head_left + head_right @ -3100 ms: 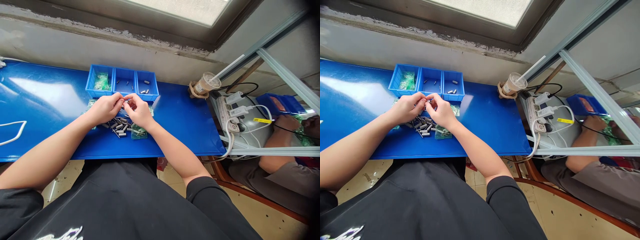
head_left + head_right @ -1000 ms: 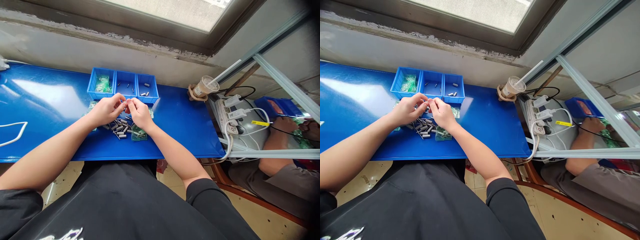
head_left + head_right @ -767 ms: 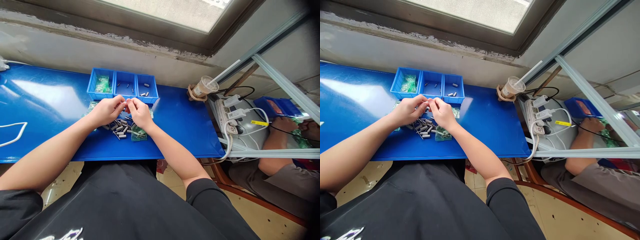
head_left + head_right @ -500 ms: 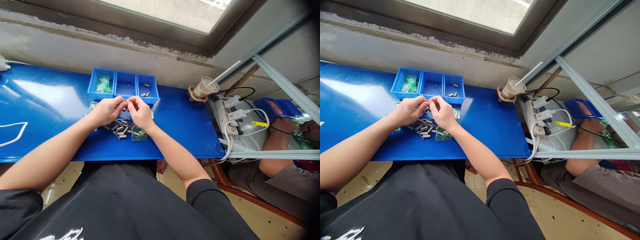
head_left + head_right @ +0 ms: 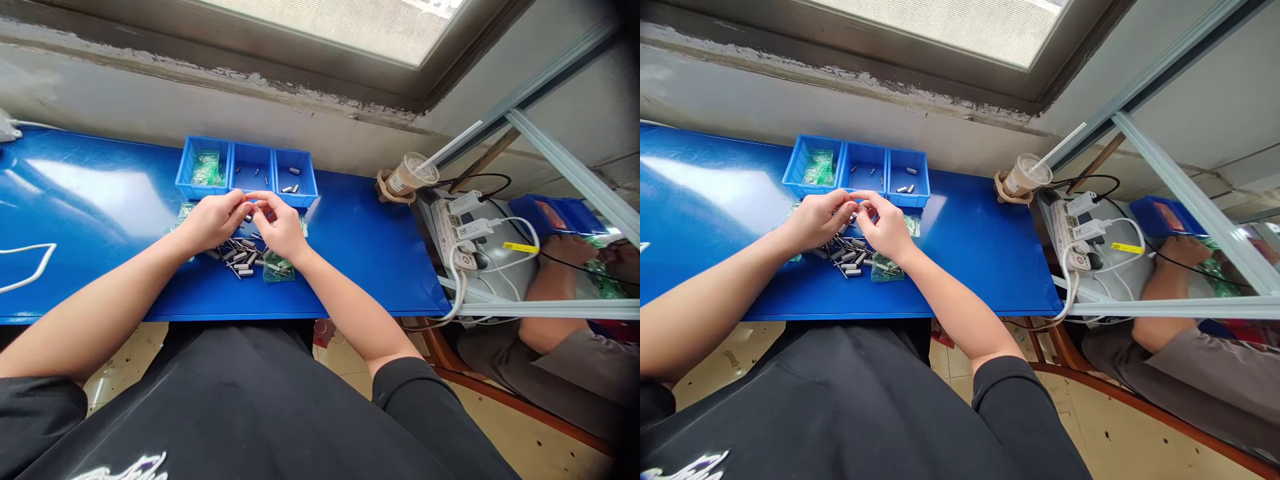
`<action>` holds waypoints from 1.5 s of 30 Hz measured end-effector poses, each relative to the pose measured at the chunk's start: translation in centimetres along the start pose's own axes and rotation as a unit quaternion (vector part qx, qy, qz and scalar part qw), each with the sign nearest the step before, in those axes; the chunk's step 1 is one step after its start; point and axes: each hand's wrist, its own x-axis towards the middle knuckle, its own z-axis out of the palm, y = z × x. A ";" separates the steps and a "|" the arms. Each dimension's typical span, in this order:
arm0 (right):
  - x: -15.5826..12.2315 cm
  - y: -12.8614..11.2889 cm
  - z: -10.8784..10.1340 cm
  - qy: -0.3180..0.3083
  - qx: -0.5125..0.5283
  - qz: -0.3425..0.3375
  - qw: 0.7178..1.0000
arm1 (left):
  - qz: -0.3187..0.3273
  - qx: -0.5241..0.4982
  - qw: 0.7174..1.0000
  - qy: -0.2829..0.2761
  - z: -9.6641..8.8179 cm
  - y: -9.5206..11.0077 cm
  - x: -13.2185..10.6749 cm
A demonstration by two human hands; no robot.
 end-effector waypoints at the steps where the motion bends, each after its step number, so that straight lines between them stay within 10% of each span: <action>1: 0.0 0.0 0.0 0.006 0.001 0.001 1.000 | 0.000 -0.001 1.000 -0.001 0.0 0.0 0.0; 45: 0.2 -0.2 0.0 0.053 0.099 0.092 0.989 | 0.035 -0.008 0.999 0.006 0.4 -0.3 -0.1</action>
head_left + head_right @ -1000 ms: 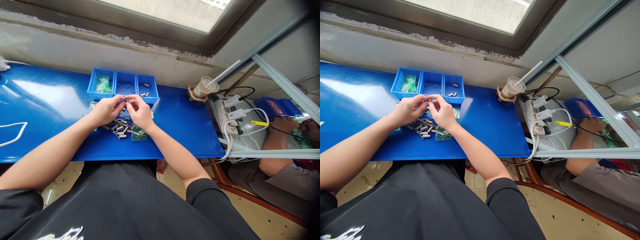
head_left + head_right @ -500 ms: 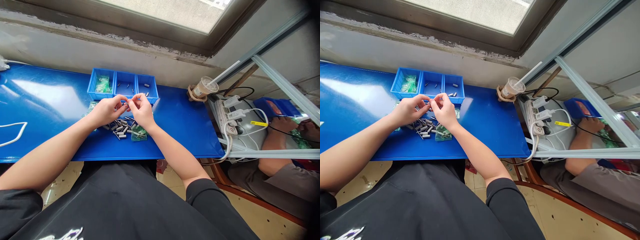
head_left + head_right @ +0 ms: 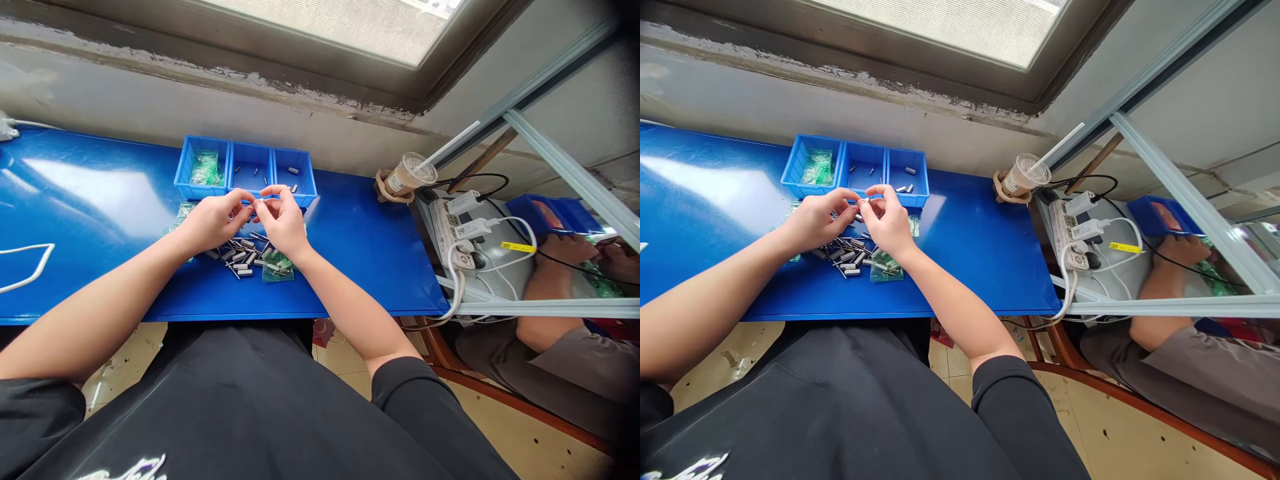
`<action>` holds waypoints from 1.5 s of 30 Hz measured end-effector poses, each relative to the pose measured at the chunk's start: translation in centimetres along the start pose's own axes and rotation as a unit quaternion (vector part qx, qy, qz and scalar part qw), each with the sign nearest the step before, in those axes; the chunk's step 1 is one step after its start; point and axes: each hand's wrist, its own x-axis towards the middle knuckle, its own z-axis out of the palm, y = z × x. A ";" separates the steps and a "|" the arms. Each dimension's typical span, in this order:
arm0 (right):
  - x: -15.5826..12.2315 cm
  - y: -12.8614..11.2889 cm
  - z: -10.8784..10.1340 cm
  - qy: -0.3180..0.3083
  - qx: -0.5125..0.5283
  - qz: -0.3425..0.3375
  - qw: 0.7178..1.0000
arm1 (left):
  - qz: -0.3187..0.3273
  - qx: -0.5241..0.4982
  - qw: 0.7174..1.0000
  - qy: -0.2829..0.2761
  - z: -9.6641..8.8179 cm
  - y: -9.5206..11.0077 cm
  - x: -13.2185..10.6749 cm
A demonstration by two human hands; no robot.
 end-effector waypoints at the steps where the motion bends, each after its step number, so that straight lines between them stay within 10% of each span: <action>1: 0.0 0.0 0.0 -0.003 -0.005 -0.002 1.000 | -0.001 0.000 1.000 0.000 0.0 0.0 0.0; 45: -0.3 -0.3 -0.1 -0.033 -0.072 -0.042 0.996 | -0.019 0.034 0.999 -0.038 -0.1 0.1 -0.1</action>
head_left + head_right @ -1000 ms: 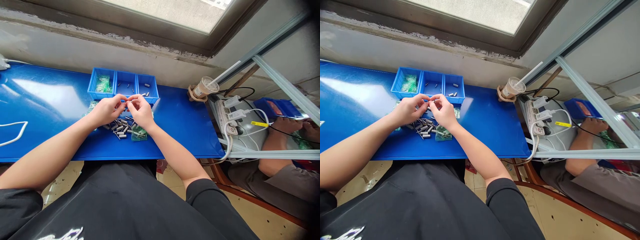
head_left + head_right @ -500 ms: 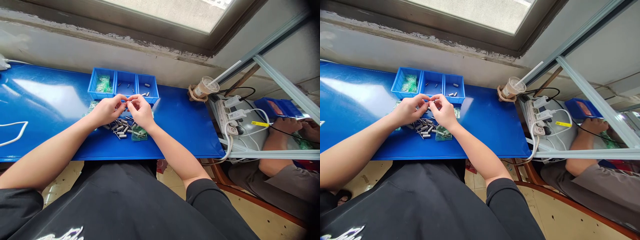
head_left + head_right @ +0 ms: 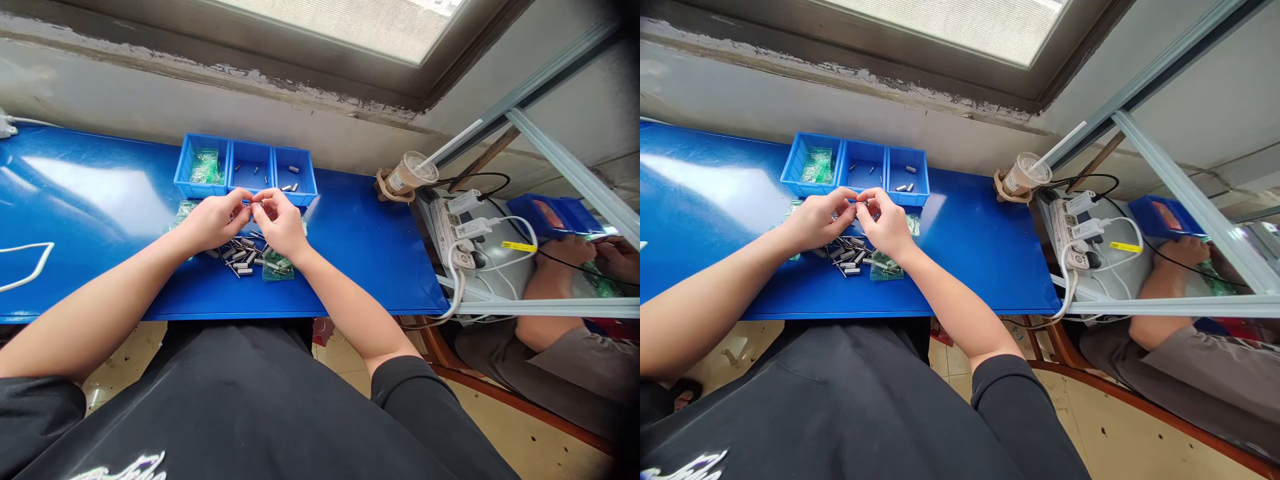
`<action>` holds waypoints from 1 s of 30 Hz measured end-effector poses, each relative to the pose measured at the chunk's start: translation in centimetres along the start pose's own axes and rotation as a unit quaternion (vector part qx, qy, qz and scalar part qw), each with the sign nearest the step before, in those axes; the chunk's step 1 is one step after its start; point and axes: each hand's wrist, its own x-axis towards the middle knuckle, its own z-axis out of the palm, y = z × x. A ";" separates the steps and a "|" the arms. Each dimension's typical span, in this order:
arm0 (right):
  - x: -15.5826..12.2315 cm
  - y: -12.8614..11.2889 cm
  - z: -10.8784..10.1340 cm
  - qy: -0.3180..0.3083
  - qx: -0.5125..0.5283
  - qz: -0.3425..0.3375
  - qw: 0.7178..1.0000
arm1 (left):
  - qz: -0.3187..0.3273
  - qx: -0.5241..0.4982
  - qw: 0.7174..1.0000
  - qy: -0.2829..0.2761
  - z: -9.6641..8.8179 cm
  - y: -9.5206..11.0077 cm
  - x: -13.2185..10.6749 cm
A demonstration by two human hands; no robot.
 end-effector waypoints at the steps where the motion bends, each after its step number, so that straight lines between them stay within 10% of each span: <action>1: 0.0 0.1 0.0 -0.001 0.001 0.000 1.000 | 0.002 -0.002 1.000 0.000 0.0 0.0 0.0; 30: 0.0 0.1 0.0 -0.001 0.003 -0.002 1.000 | 0.003 0.001 1.000 -0.018 -0.3 0.2 0.0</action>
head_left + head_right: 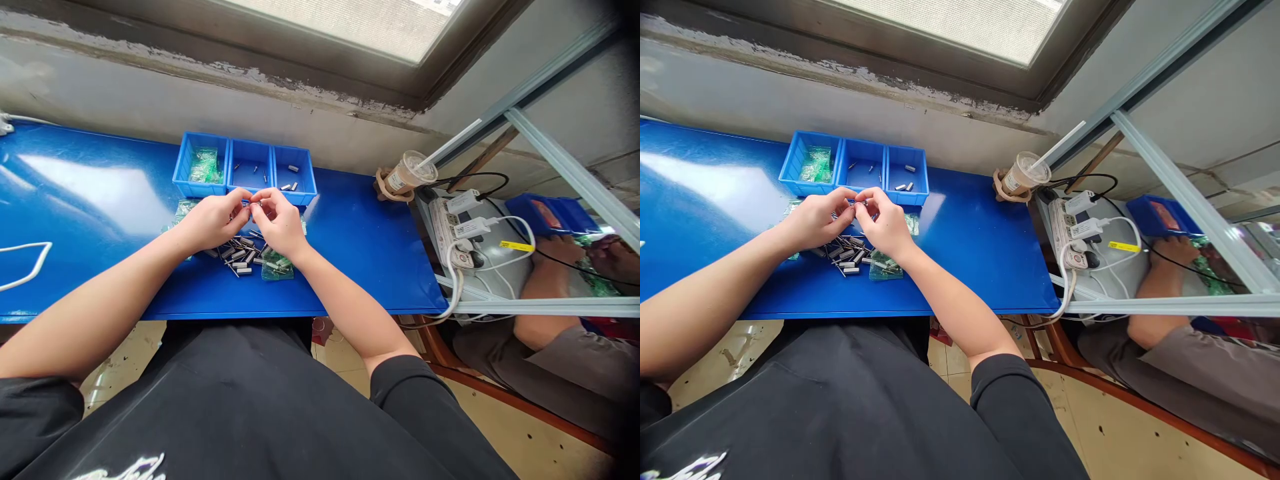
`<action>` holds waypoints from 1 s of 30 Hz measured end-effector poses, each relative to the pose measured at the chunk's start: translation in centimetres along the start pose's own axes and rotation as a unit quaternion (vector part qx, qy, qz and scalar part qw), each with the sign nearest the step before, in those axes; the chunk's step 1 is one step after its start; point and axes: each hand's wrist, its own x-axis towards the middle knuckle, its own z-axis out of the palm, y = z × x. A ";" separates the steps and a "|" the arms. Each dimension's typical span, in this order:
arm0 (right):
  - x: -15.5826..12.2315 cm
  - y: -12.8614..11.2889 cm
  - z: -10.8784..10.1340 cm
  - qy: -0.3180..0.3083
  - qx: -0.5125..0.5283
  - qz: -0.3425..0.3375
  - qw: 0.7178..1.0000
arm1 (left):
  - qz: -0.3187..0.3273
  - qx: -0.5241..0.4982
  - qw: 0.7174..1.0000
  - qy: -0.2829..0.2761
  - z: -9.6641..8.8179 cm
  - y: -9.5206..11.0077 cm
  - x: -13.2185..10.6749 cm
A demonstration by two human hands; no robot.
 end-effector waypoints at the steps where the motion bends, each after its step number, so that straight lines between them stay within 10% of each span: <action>1: 0.0 0.0 0.0 -0.001 -0.001 0.001 1.000 | 0.000 0.001 1.000 0.000 0.0 0.0 0.0; 30: 0.0 -0.2 -0.1 -0.010 -0.013 0.003 1.000 | 0.005 -0.006 1.000 0.004 0.0 0.1 -0.1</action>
